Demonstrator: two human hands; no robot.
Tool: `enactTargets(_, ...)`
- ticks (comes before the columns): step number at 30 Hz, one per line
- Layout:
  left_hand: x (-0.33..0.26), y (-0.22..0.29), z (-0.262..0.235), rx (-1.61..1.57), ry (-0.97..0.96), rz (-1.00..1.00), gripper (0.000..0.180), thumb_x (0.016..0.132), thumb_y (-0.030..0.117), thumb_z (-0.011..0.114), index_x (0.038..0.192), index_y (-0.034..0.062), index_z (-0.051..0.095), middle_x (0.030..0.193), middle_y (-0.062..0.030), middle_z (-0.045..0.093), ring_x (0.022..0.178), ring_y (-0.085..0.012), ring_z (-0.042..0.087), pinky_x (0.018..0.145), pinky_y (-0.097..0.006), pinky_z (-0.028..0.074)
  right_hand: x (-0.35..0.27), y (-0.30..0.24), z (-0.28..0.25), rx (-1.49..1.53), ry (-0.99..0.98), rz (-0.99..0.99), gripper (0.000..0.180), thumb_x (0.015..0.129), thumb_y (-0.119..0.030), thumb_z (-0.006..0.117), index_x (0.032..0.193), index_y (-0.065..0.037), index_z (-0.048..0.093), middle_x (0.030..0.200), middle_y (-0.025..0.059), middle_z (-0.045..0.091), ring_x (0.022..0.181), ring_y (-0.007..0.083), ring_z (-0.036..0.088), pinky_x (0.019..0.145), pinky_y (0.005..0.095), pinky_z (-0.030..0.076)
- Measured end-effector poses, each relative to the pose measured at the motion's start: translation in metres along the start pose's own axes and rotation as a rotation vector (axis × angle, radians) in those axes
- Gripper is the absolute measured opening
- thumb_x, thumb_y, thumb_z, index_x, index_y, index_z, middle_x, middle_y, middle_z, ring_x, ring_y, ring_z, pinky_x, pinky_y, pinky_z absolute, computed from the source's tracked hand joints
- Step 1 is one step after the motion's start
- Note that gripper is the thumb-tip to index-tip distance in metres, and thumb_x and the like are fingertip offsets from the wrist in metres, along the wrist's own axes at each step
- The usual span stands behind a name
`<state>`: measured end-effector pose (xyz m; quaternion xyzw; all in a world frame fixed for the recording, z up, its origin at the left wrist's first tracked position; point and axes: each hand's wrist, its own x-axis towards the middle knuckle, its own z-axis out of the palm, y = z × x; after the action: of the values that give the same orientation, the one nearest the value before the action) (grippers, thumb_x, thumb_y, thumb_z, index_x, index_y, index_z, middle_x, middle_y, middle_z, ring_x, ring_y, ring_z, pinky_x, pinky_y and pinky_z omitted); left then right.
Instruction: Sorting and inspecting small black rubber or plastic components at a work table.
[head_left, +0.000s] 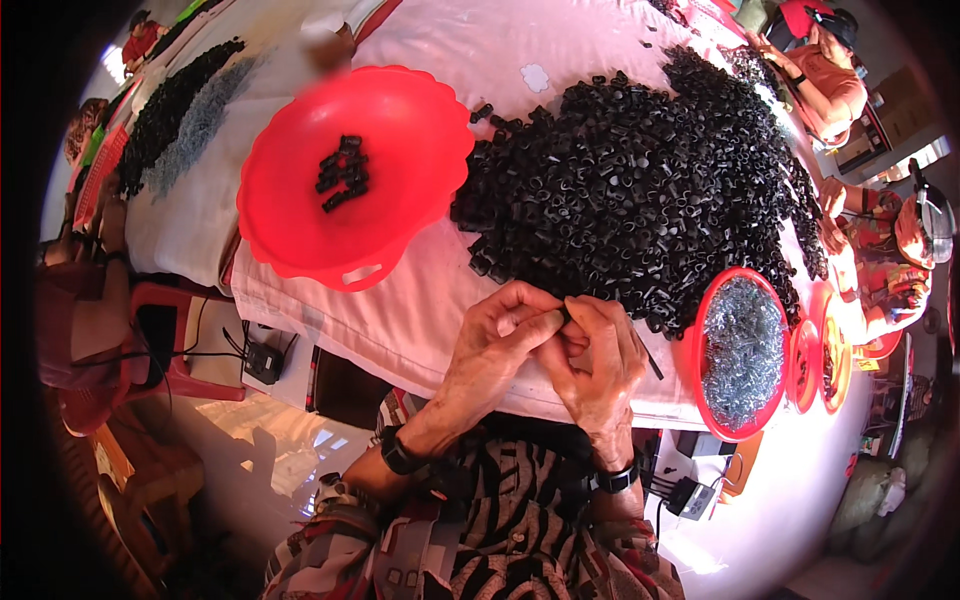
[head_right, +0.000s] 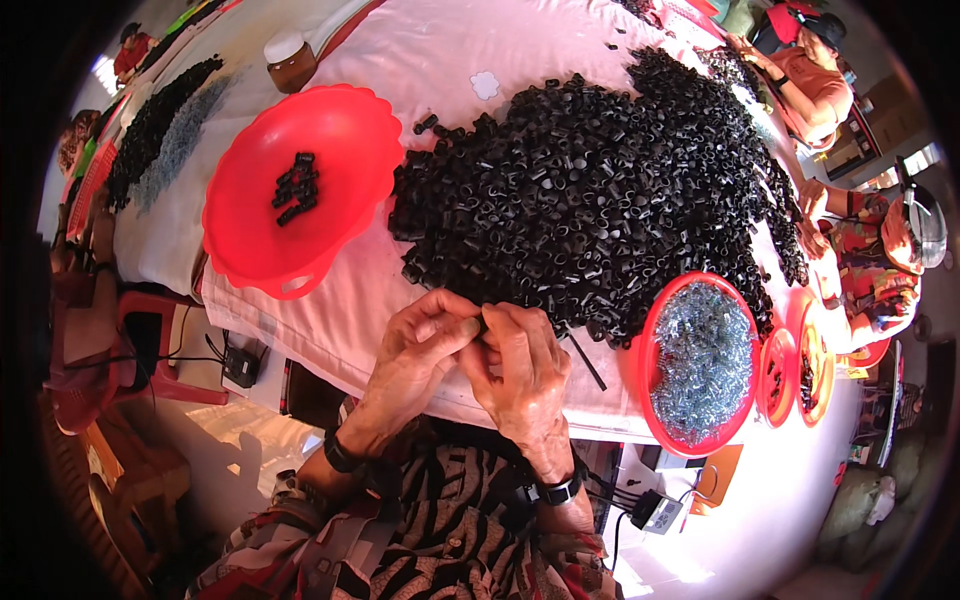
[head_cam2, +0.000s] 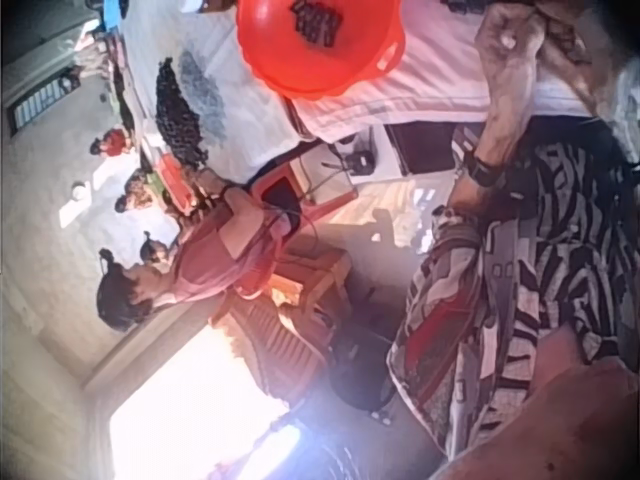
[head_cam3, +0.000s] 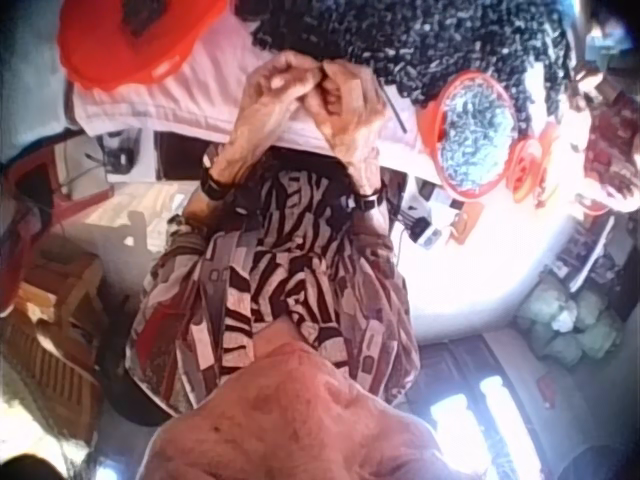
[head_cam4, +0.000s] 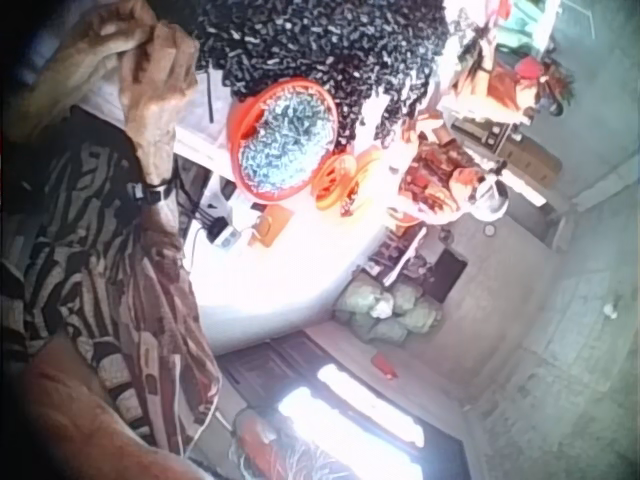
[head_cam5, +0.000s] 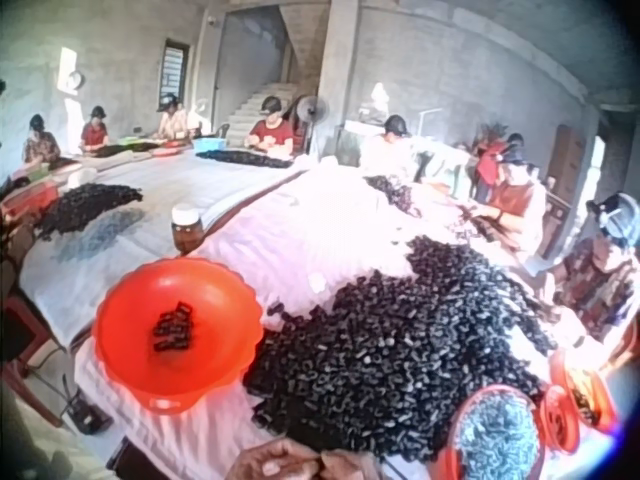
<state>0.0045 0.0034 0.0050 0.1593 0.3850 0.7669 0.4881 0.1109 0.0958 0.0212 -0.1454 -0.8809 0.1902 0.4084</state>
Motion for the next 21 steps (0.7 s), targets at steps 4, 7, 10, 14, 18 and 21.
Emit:
enactTargets(4, -0.0003, 0.0004, -0.0002, -0.068, -0.036, -0.042, 0.011, 0.099, 0.007, 0.059, 0.107, -0.0003, 0.062, 0.094, -0.0071, 0.067, 0.087, -0.0137, 0.067, 0.084, -0.03, 0.054, -0.0012, -0.0019, -0.001, 0.084, 0.015, 0.119, 0.043, 0.071, 0.0, 0.082, 0.11, -0.001, 0.063, 0.103, 0.0136, 0.065, 0.075, 0.0253, 0.065, 0.062, 0.0347, 0.056)
enactTargets(7, -0.0015, 0.0038, 0.0048, -0.085, -0.028, -0.049, 0.012, 0.1, 0.009, 0.058, 0.106, -0.0006, 0.062, 0.092, -0.0068, 0.066, 0.086, -0.0139, 0.066, 0.084, -0.03, 0.054, -0.0026, 0.0022, 0.0004, 0.085, 0.048, 0.107, 0.042, 0.072, 0.0, 0.083, 0.109, -0.001, 0.062, 0.104, 0.0133, 0.064, 0.073, 0.0224, 0.065, 0.06, 0.0328, 0.055)
enactTargets(10, -0.0016, 0.003, 0.0068, -0.128, -0.012, -0.04, 0.014, 0.101, 0.011, 0.058, 0.106, -0.0014, 0.062, 0.092, -0.0067, 0.065, 0.086, -0.0137, 0.065, 0.084, -0.03, 0.054, -0.0016, 0.0018, -0.0008, 0.069, 0.072, 0.081, 0.04, 0.072, -0.001, 0.083, 0.106, -0.001, 0.062, 0.102, 0.0129, 0.064, 0.071, 0.0211, 0.063, 0.058, 0.032, 0.054)
enactTargets(14, -0.0005, 0.0016, 0.0059, -0.137, -0.006, -0.014, 0.016, 0.101, 0.013, 0.058, 0.105, -0.0026, 0.062, 0.091, -0.0068, 0.065, 0.085, -0.0138, 0.065, 0.084, -0.031, 0.054, -0.0018, 0.0007, -0.0012, 0.042, 0.087, 0.067, 0.039, 0.073, -0.001, 0.082, 0.105, -0.001, 0.061, 0.1, 0.0122, 0.063, 0.067, 0.0206, 0.061, 0.057, 0.0328, 0.052)
enactTargets(18, 0.0014, 0.0026, 0.0029, -0.109, -0.027, -0.03, 0.016, 0.101, 0.012, 0.057, 0.106, -0.0028, 0.062, 0.09, -0.0073, 0.066, 0.084, -0.0147, 0.066, 0.082, -0.031, 0.055, -0.0034, 0.0039, -0.0001, -0.001, 0.087, 0.015, 0.039, 0.073, -0.002, 0.082, 0.106, -0.001, 0.061, 0.099, 0.012, 0.063, 0.066, 0.0202, 0.061, 0.057, 0.0332, 0.052)
enactTargets(21, 0.0008, 0.0028, -0.0009, -0.02, -0.041, -0.026, 0.013, 0.1, 0.009, 0.058, 0.106, -0.0021, 0.062, 0.09, -0.0084, 0.068, 0.084, -0.016, 0.068, 0.082, -0.032, 0.056, -0.0045, 0.0011, -0.0012, 0.023, 0.059, 0.024, 0.04, 0.073, -0.002, 0.082, 0.107, -0.001, 0.061, 0.099, 0.012, 0.063, 0.066, 0.0201, 0.062, 0.058, 0.0336, 0.052)
